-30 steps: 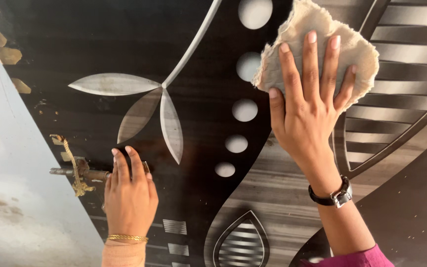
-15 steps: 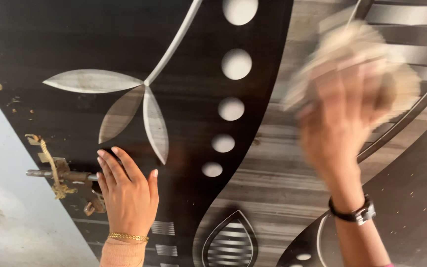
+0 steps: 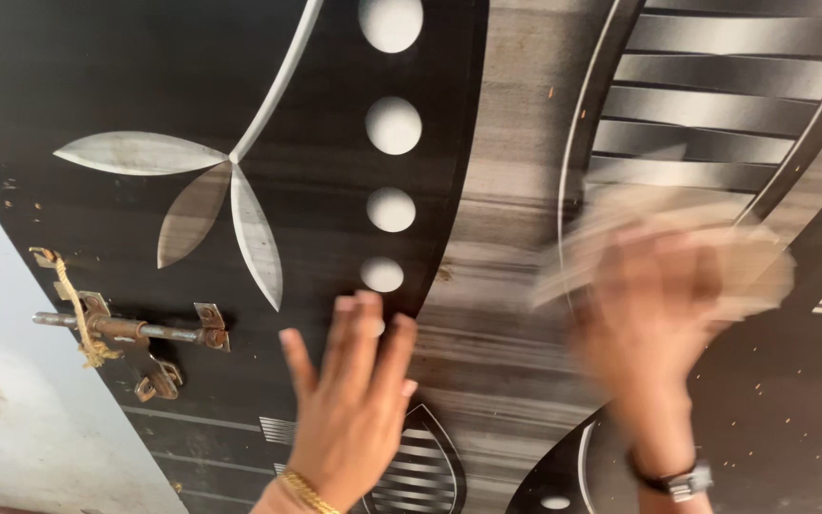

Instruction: The person wipes the surface of a dark metal door with a white cloth, focusing on the latch and decorative patterns. The person uses both hands to hold the door and wipe different sections.

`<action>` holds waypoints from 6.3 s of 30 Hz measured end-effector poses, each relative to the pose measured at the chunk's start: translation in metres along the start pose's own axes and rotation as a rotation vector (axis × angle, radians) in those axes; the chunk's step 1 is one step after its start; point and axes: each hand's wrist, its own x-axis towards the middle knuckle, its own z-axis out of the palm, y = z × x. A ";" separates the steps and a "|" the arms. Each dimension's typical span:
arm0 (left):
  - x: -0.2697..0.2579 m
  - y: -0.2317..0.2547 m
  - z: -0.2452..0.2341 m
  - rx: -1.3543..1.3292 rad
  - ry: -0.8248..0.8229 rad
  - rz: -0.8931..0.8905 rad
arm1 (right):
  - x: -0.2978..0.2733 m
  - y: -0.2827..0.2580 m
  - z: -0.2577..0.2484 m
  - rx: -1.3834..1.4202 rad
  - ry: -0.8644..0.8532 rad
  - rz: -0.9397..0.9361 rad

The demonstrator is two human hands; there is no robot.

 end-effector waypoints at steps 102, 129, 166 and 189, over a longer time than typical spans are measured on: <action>-0.018 -0.078 0.019 0.386 -0.278 -0.451 | 0.092 -0.128 -0.034 0.167 -0.084 -0.064; -0.019 -0.061 0.059 0.160 -0.297 -0.271 | 0.034 -0.116 -0.025 0.387 0.117 -0.569; -0.026 -0.013 -0.023 0.273 -0.488 -0.223 | 0.075 -0.124 -0.055 0.592 -0.010 -0.247; -0.062 -0.076 0.098 0.232 -0.201 -0.154 | 0.045 -0.131 -0.058 0.595 0.028 -0.578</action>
